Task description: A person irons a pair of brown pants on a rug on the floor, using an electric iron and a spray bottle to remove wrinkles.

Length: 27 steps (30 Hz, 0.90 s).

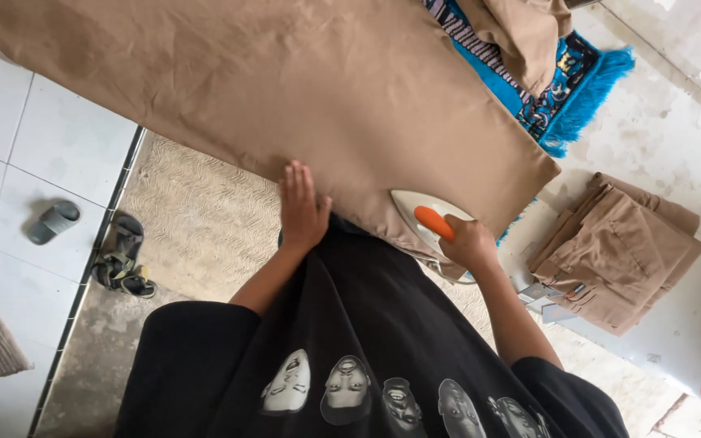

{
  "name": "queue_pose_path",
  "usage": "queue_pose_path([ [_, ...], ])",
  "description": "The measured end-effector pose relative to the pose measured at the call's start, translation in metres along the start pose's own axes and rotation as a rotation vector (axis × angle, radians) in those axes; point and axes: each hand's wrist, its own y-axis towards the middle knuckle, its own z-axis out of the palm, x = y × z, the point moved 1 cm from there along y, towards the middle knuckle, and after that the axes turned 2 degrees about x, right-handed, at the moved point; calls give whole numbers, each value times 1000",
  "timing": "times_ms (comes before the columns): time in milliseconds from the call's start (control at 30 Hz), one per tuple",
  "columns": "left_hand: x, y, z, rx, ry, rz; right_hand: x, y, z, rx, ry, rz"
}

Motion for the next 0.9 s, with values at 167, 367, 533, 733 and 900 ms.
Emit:
queue_pose_path([
  [167, 47, -2, 25, -318, -401, -495, 1, 64, -48, -249, 86, 33],
  [367, 67, 16, 1, -303, -1294, -972, 8, 113, -96, -169, 358, 138],
  [533, 93, 18, 4, -345, -1539, -1052, 40, 38, -76, 63, -45, -139],
  [733, 99, 33, -15, -319, -1523, -1063, 51, -2, -9, 155, -48, -73],
  [900, 118, 52, -29, -386, -1565, -1081, 107, 28, -34, 90, 30, -66],
])
